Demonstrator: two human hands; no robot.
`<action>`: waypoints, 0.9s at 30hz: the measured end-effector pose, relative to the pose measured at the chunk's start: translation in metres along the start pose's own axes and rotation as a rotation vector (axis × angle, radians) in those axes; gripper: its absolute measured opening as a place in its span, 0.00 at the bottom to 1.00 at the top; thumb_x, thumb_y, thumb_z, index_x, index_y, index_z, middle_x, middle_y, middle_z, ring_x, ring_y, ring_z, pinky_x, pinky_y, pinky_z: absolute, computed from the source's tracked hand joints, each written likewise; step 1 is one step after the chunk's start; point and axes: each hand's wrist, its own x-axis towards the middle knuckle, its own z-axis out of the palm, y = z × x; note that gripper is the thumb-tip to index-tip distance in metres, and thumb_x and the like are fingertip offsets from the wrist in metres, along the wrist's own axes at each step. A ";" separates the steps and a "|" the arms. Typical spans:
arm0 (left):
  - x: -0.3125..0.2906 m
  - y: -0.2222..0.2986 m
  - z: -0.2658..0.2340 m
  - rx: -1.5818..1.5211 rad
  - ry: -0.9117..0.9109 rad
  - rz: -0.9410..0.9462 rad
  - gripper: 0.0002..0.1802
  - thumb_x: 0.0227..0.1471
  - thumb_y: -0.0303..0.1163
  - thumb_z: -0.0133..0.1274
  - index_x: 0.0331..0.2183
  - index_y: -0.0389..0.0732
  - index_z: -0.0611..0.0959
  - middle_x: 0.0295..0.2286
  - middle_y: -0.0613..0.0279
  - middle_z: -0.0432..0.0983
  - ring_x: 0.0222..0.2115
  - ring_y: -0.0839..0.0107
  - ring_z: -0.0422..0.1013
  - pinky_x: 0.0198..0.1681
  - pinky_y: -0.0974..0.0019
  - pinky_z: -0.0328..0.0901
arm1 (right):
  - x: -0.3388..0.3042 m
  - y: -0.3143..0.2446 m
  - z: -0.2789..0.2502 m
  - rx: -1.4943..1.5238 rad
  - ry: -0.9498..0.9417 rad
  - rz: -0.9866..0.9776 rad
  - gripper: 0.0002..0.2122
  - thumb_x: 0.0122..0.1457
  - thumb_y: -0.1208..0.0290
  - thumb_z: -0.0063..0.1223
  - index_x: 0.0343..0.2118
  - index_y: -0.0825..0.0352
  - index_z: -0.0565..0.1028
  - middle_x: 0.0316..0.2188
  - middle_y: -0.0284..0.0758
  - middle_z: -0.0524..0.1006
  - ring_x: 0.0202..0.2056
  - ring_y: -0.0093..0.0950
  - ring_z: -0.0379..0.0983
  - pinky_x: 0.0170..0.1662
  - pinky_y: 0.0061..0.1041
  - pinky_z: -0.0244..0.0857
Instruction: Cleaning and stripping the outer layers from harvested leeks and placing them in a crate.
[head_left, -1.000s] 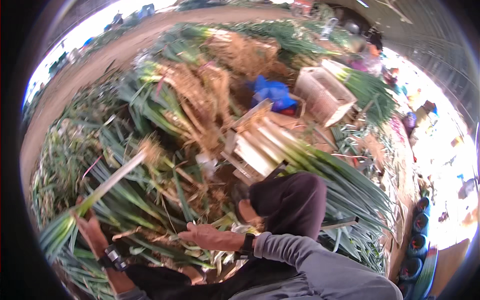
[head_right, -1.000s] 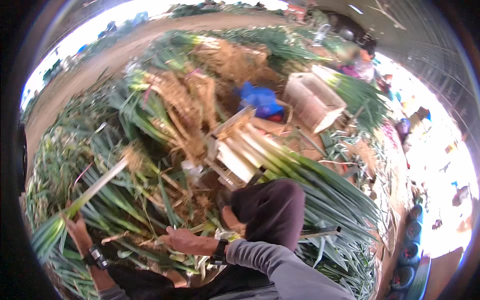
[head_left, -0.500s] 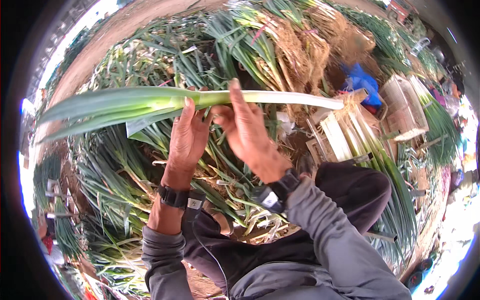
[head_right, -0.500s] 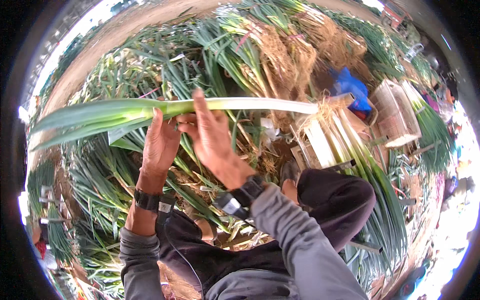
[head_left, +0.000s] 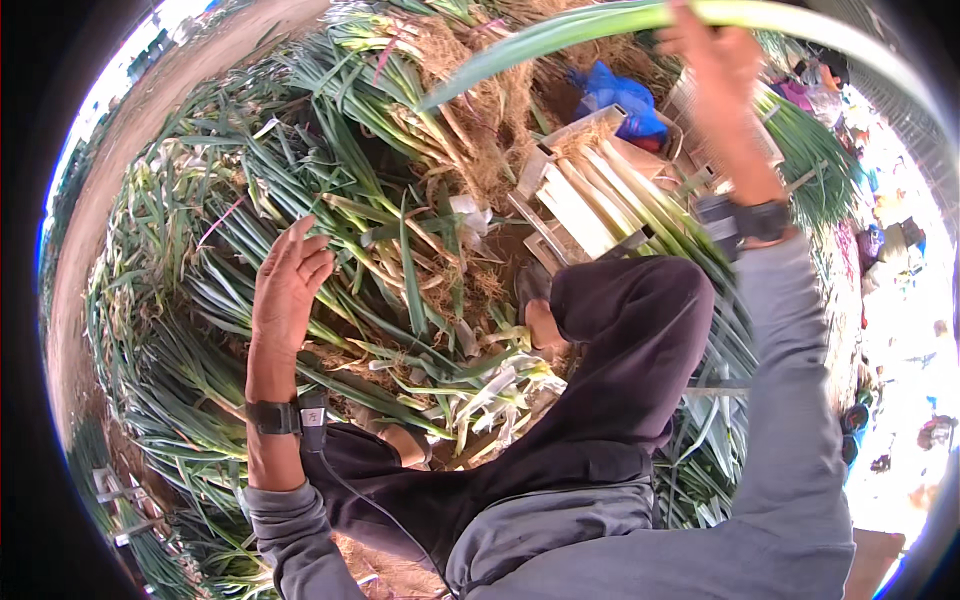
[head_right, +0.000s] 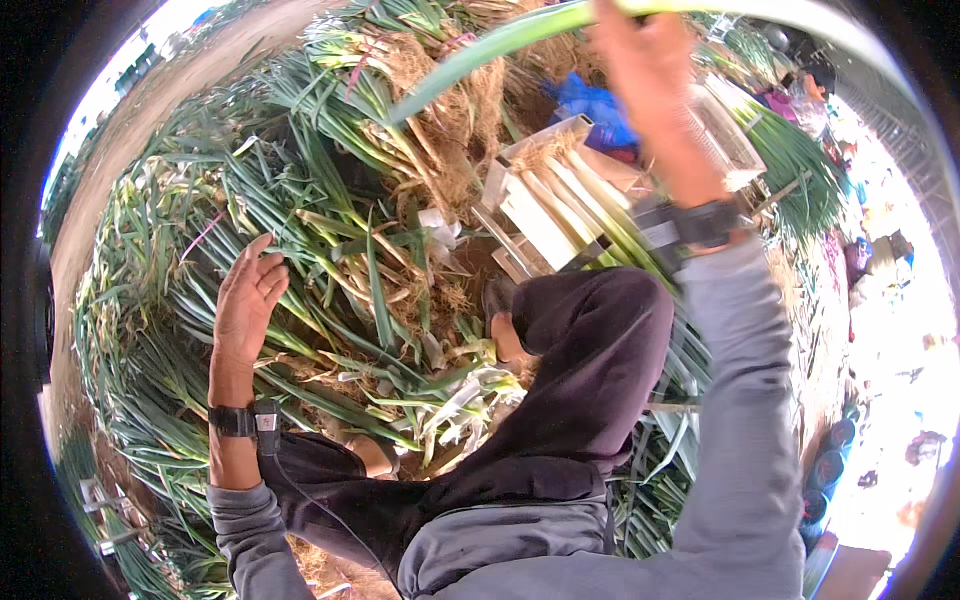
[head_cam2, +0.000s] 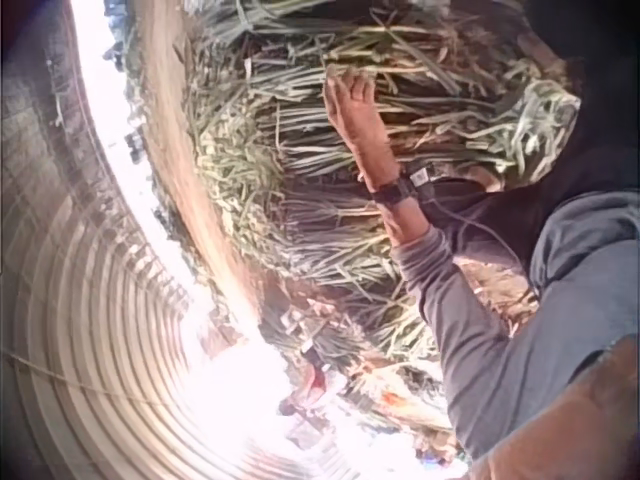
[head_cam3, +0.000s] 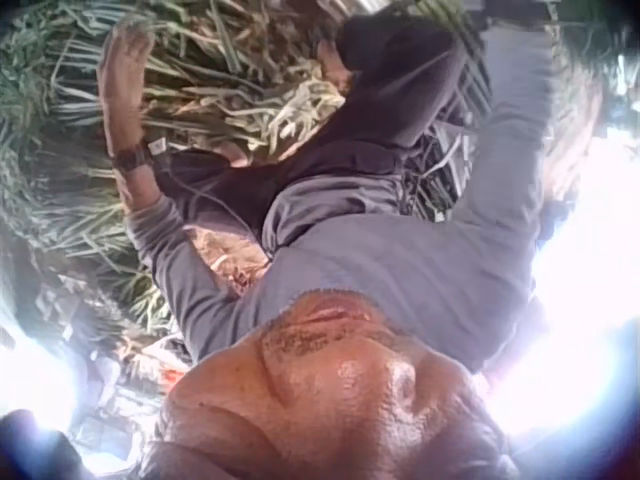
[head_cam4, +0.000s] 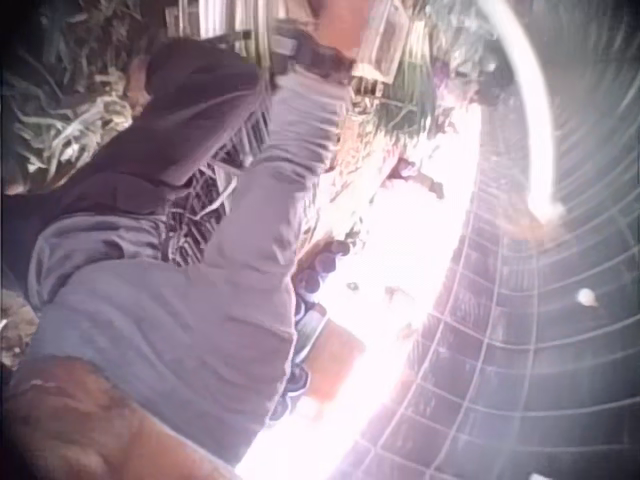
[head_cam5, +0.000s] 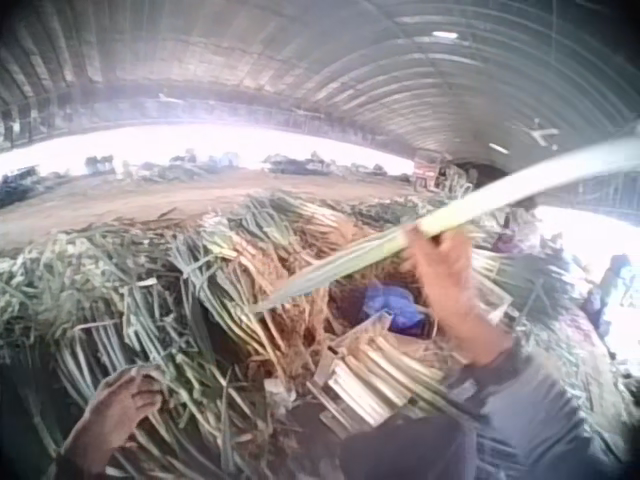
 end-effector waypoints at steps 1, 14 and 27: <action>0.001 -0.002 0.001 -0.041 0.034 -0.001 0.24 0.61 0.41 0.55 0.54 0.40 0.76 0.37 0.64 0.81 0.37 0.75 0.77 0.46 0.68 0.72 | 0.021 -0.002 -0.032 -0.260 0.041 0.015 0.10 0.61 0.68 0.57 0.34 0.72 0.75 0.23 0.35 0.77 0.24 0.23 0.73 0.26 0.24 0.68; 0.025 -0.024 0.015 0.100 0.121 -0.129 0.26 0.62 0.42 0.54 0.56 0.38 0.74 0.35 0.66 0.77 0.33 0.77 0.74 0.41 0.71 0.72 | -0.076 0.243 -0.268 -1.383 -0.879 -0.097 0.05 0.54 0.72 0.53 0.33 0.65 0.72 0.31 0.43 0.74 0.30 0.46 0.74 0.34 0.47 0.66; 0.033 -0.038 0.006 0.183 0.166 -0.211 0.19 0.62 0.39 0.54 0.51 0.41 0.78 0.32 0.68 0.80 0.31 0.80 0.76 0.38 0.74 0.72 | -0.132 0.342 -0.198 -1.053 -1.127 0.098 0.12 0.58 0.65 0.55 0.37 0.70 0.71 0.40 0.48 0.74 0.42 0.48 0.73 0.45 0.46 0.68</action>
